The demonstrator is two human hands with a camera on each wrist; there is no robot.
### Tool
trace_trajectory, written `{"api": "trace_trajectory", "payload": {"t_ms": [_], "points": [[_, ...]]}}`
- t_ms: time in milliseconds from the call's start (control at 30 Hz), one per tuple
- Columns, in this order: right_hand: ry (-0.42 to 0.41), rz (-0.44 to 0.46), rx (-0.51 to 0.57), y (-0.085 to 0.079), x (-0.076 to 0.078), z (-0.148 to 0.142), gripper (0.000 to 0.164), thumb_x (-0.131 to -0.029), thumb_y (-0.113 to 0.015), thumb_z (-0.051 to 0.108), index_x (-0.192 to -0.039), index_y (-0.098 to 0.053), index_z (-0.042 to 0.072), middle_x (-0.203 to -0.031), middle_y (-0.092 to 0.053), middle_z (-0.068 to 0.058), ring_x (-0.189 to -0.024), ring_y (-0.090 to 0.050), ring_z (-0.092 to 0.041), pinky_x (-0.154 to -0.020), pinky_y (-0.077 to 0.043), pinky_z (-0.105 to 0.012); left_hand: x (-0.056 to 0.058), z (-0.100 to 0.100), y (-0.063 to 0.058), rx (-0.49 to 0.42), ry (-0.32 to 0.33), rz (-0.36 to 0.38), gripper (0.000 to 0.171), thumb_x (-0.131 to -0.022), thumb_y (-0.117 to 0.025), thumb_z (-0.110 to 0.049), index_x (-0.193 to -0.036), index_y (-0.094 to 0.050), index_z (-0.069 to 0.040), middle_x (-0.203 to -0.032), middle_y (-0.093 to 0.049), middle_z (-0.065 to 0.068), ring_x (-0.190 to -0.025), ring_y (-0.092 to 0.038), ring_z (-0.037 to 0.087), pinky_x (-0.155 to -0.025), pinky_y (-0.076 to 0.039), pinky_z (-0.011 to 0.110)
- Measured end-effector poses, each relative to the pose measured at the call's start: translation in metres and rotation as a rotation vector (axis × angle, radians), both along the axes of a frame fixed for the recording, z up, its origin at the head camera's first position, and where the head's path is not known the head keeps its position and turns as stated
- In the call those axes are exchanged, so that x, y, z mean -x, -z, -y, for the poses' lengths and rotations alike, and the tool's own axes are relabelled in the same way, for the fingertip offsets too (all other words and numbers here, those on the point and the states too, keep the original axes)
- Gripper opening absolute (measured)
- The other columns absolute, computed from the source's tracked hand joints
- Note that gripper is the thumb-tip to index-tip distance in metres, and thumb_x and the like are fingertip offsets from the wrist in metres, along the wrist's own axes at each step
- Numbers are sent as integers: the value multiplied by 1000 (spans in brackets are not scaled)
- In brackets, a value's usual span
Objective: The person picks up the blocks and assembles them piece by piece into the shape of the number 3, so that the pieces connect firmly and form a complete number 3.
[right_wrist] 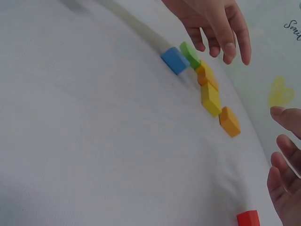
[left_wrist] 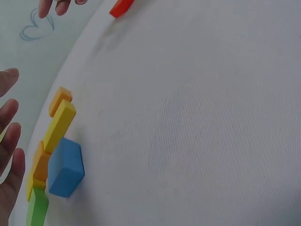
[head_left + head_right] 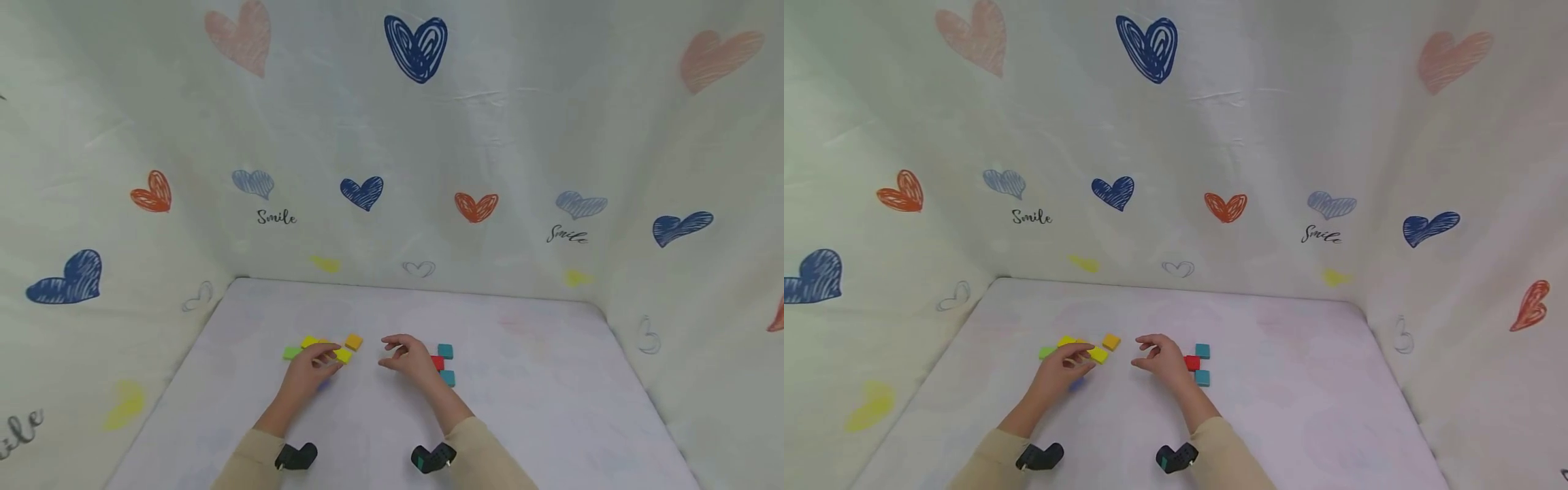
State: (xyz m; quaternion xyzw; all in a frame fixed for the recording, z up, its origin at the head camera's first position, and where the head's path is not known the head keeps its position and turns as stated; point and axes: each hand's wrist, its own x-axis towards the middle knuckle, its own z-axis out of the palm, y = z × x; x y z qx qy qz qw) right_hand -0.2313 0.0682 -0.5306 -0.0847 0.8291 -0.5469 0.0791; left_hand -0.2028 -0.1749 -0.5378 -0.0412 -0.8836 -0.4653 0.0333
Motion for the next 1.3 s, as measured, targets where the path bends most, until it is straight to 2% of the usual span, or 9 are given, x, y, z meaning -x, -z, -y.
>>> {"api": "trace_trajectory", "payload": {"t_ms": [167, 300, 500, 667, 767, 1000, 1300], "points": [[-12, 22, -19, 6, 7, 17, 39, -80, -81, 13, -117, -69, 9, -102, -62, -1, -82, -54, -17, -65, -48, -24, -1, 13, 3, 49, -49, 34, 35, -84, -78, -14, -117, -69, -12, -99, -65, -3, -92, -56, 15, -80, -48, 36], [-41, 21, -41, 8, 11, 29, 37, -82, -80, 12, -117, -68, 10, -104, -61, -1, -85, -54, -18, -67, -48, -24, -2, 23, 4, 58, -80, 56, 34, -85, -77, -14, -118, -69, -11, -101, -65, -2, -93, -56, 16, -81, -48, 36], [-62, 17, -104, 13, 19, 41, 37, -82, -80, 15, -117, -69, 14, -110, -60, 0, -88, -53, -16, -70, -49, -24, -6, 34, 4, 53, -101, 27, 33, -84, -77, -11, -116, -69, -7, -99, -66, 1, -92, -56, 19, -81, -49, 38], [-100, 2, -127, 21, 28, 47, 39, -81, -81, 14, -118, -69, 16, -114, -58, 0, -90, -52, -16, -75, -49, -26, -7, 39, 8, 43, -118, 15, 33, -82, -78, -10, -114, -70, -7, -97, -66, 0, -89, -55, 18, -79, -49, 35], [-126, -6, -127, 25, 32, 51, 39, -82, -80, 13, -119, -69, 16, -116, -57, 1, -92, -52, -16, -77, -48, -27, -8, 42, 11, 42, -118, 21, 34, -82, -78, -10, -115, -69, -7, -96, -66, 0, -89, -56, 17, -78, -49, 33], [-122, -14, -162, 30, 39, 61, 37, -83, -77, 9, -119, -69, 15, -108, -56, 3, -84, -49, -15, -71, -45, -25, -10, 43, 14, 27, -117, 53, 35, -83, -78, -9, -116, -69, -8, -97, -66, 0, -90, -57, 17, -78, -49, 33], [-96, -13, -256, 34, 45, 67, 37, -84, -75, 8, -120, -69, 15, -108, -57, 3, -85, -51, -14, -76, -47, -25, -9, 44, 17, 28, -114, 23, 34, -81, -79, -9, -114, -70, -8, -94, -65, -2, -87, -56, 15, -75, -49, 28]]}}
